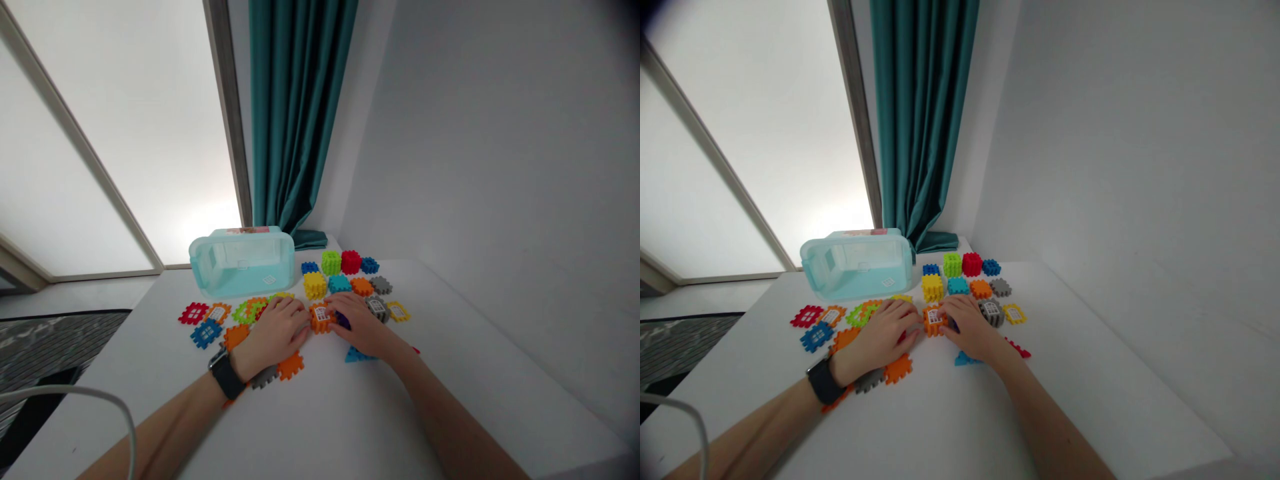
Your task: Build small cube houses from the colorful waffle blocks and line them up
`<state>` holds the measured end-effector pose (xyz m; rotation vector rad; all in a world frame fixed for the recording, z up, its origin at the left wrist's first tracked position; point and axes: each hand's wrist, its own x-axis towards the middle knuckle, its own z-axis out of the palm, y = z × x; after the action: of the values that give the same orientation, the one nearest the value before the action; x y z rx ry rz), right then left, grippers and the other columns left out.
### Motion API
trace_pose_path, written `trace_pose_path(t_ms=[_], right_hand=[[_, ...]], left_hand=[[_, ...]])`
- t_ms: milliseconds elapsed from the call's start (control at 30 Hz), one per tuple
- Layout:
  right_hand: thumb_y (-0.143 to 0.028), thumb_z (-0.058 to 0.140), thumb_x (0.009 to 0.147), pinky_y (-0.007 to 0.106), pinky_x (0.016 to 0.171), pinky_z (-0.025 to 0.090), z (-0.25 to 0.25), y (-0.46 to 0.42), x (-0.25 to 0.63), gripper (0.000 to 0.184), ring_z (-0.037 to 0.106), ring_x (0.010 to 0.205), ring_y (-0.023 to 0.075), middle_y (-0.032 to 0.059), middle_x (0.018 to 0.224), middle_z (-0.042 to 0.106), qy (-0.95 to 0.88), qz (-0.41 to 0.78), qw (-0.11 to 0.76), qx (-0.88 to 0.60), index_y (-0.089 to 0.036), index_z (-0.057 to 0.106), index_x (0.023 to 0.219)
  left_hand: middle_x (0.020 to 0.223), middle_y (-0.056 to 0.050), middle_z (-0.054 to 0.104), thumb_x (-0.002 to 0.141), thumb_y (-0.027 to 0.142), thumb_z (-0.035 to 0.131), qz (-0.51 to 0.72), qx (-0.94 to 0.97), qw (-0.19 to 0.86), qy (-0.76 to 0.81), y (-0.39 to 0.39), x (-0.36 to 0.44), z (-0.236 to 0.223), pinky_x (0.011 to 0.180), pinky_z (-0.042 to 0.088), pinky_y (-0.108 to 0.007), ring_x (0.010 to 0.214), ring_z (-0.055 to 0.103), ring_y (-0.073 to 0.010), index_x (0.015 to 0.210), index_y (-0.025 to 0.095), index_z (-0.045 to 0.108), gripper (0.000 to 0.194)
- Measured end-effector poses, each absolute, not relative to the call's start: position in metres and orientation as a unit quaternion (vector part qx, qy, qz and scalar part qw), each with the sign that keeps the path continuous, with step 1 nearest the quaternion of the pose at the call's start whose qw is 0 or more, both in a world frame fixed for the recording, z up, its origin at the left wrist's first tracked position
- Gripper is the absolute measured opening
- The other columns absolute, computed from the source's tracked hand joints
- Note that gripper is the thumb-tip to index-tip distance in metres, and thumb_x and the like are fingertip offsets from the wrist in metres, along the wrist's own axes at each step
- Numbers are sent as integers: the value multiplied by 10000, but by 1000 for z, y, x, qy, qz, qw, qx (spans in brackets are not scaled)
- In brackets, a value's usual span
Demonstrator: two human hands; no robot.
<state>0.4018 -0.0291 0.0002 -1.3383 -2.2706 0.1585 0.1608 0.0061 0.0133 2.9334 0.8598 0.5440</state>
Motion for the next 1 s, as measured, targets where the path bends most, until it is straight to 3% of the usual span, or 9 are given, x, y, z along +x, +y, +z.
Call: trace_pose_path(t_ms=[1000], right_hand=[[-159, 627, 867, 537, 1097, 422, 1, -32, 401, 276, 568, 1255, 293, 122, 1314, 645, -826, 36, 257, -500, -218, 649, 1136]], left_hand=[[1035, -65, 635, 954, 244, 524, 166, 946, 12, 278, 8, 156, 13, 925, 405, -421, 1014, 567, -252, 1028, 230, 654, 150]])
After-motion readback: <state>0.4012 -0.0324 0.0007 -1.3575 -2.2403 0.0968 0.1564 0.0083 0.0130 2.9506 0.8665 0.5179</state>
